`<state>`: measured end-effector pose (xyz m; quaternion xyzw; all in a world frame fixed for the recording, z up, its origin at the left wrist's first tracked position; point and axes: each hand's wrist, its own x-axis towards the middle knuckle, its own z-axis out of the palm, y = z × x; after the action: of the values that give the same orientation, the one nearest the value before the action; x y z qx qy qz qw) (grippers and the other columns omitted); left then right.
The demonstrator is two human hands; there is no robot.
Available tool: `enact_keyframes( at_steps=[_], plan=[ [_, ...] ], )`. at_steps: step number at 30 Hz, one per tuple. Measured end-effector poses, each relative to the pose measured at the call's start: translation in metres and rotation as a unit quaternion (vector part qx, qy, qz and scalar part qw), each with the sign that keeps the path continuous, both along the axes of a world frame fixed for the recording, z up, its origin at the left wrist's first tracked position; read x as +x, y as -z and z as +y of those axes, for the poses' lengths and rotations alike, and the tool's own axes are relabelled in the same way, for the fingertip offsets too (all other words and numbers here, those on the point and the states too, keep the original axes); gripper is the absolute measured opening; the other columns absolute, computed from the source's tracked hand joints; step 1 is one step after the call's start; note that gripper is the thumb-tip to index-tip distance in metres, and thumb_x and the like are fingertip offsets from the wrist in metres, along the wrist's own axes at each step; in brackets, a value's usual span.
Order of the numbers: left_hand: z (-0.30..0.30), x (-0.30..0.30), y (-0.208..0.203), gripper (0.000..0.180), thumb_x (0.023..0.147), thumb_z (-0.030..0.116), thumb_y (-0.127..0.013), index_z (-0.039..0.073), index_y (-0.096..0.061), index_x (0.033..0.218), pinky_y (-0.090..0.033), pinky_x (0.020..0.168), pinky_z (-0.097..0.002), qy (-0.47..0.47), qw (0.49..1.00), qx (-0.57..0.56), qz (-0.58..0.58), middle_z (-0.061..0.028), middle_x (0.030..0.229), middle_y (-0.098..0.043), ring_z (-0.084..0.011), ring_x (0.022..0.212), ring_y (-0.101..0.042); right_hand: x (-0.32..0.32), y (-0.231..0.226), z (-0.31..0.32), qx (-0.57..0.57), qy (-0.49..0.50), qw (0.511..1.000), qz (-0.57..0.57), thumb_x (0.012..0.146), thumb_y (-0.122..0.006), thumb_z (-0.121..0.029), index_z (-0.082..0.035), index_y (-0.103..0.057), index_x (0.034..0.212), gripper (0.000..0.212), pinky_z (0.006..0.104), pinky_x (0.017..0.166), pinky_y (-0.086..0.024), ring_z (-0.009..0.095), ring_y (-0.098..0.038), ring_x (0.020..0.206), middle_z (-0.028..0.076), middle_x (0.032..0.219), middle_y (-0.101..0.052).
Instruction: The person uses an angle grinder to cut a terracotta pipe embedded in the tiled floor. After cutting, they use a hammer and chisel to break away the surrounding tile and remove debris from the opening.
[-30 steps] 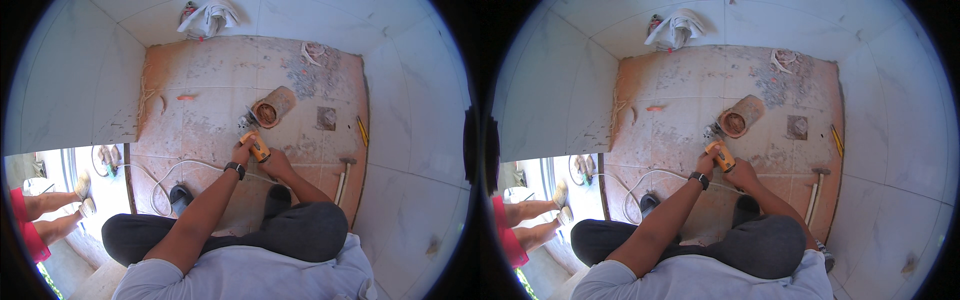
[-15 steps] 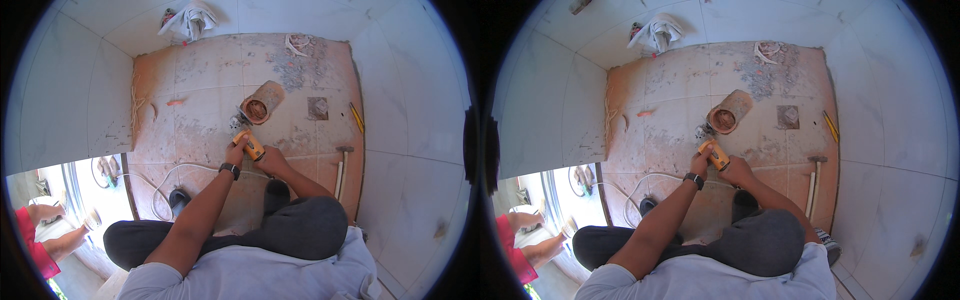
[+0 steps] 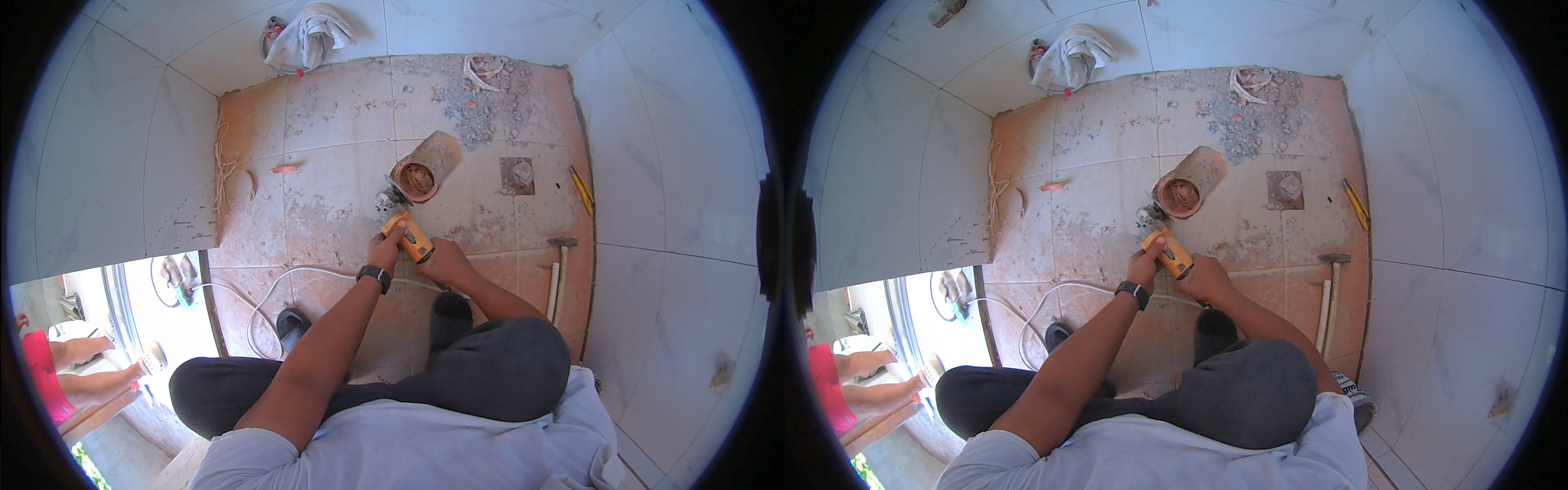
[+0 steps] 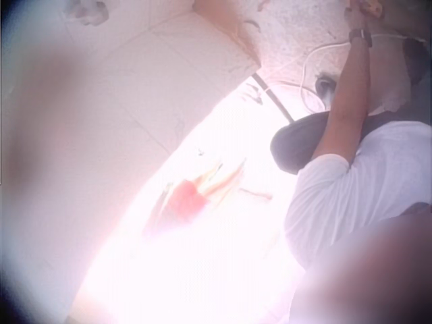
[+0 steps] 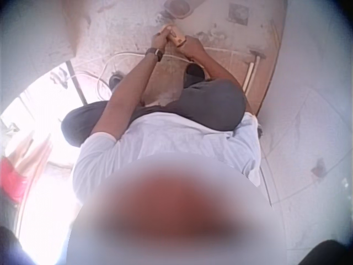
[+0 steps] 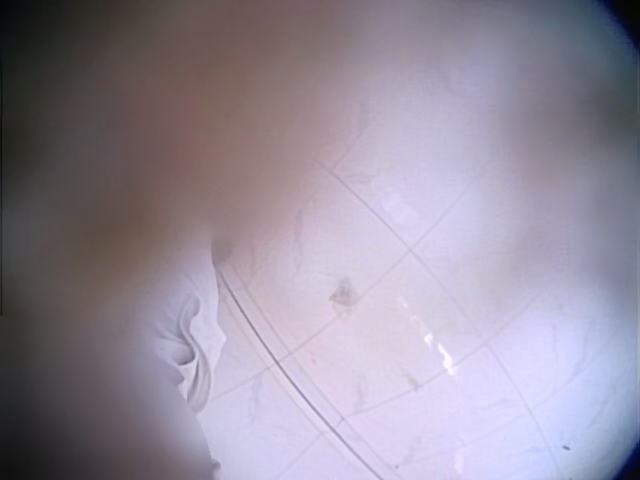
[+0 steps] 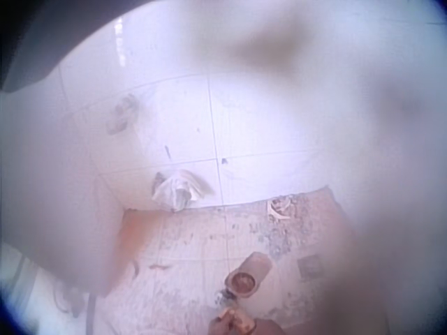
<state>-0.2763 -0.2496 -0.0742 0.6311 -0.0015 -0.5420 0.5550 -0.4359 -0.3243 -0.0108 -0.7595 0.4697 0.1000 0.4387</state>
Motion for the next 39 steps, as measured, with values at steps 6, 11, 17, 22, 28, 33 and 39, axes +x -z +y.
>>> enact_keyframes(
  at_steps=[6,11,17,22,28,33,39],
  plan=[
    [0.000,-0.001,-0.001,0.066,0.090,0.040,-0.082,-0.007,-0.062,0.132,-0.050,0.096,-0.0321,0.003,1.000,-0.001,0.014,-0.0105,0.121,-0.068,-0.0184,0.108,-0.064,-0.002,-0.008,-0.001,0.008,0.001,1.000,0.011,0.066,-0.085,-0.038,0.000,-0.068,0.107,0.058,0.0457,0.086,-0.057,0.041,-0.072,0.098,0.023,0.101,-0.074],
    [0.001,-0.005,0.000,0.068,0.090,0.040,-0.083,-0.009,-0.062,0.131,-0.050,0.098,-0.0327,0.008,1.000,0.008,0.007,-0.0118,0.121,-0.068,-0.0194,0.110,-0.065,-0.005,-0.010,0.000,0.011,0.005,1.000,0.016,0.066,-0.085,-0.038,-0.001,-0.069,0.107,0.057,0.0458,0.086,-0.057,0.041,-0.072,0.098,0.023,0.101,-0.074],
    [0.002,-0.011,-0.002,0.069,0.088,0.043,-0.083,-0.009,-0.064,0.129,-0.050,0.097,-0.0335,0.009,1.000,0.011,-0.007,-0.0122,0.120,-0.070,-0.0198,0.108,-0.065,-0.014,-0.007,-0.003,0.013,-0.003,1.000,0.007,0.064,-0.085,-0.040,0.000,-0.069,0.104,0.059,0.0456,0.085,-0.057,0.041,-0.072,0.096,0.023,0.099,-0.074],
    [0.003,-0.014,-0.006,0.068,0.087,0.044,-0.083,-0.009,-0.066,0.127,-0.051,0.096,-0.0334,0.012,0.999,0.027,-0.032,-0.0129,0.118,-0.071,-0.0196,0.106,-0.066,-0.015,-0.005,-0.002,0.013,-0.005,1.000,0.009,0.063,-0.084,-0.041,0.002,-0.069,0.103,0.062,0.0455,0.084,-0.057,0.041,-0.072,0.094,0.024,0.096,-0.074],
    [0.002,-0.013,-0.005,0.064,0.092,0.041,-0.079,-0.008,-0.063,0.130,-0.047,0.097,-0.0318,0.029,0.999,0.029,-0.029,-0.0100,0.120,-0.068,-0.0171,0.109,-0.061,-0.016,-0.005,-0.002,0.010,0.000,1.000,0.002,0.065,-0.083,-0.040,0.001,-0.069,0.103,0.057,0.0457,0.084,-0.057,0.041,-0.072,0.095,0.024,0.098,-0.074],
    [0.004,-0.018,-0.003,0.061,0.093,0.038,-0.079,-0.008,-0.063,0.130,-0.049,0.098,-0.0336,0.030,0.999,0.013,-0.022,-0.0110,0.120,-0.069,-0.0192,0.110,-0.064,-0.018,-0.011,-0.001,0.013,0.004,1.000,0.011,0.065,-0.084,-0.039,0.000,-0.070,0.102,0.055,0.0461,0.084,-0.057,0.041,-0.072,0.095,0.023,0.097,-0.074],
    [0.006,-0.020,-0.001,0.061,0.093,0.037,-0.079,-0.008,-0.063,0.130,-0.051,0.097,-0.0349,0.028,1.000,0.001,-0.014,-0.0118,0.119,-0.069,-0.0204,0.108,-0.066,-0.021,-0.011,0.000,0.014,0.005,1.000,0.016,0.066,-0.084,-0.039,0.000,-0.070,0.101,0.054,0.0465,0.084,-0.058,0.041,-0.072,0.094,0.024,0.096,-0.074]
  ],
)
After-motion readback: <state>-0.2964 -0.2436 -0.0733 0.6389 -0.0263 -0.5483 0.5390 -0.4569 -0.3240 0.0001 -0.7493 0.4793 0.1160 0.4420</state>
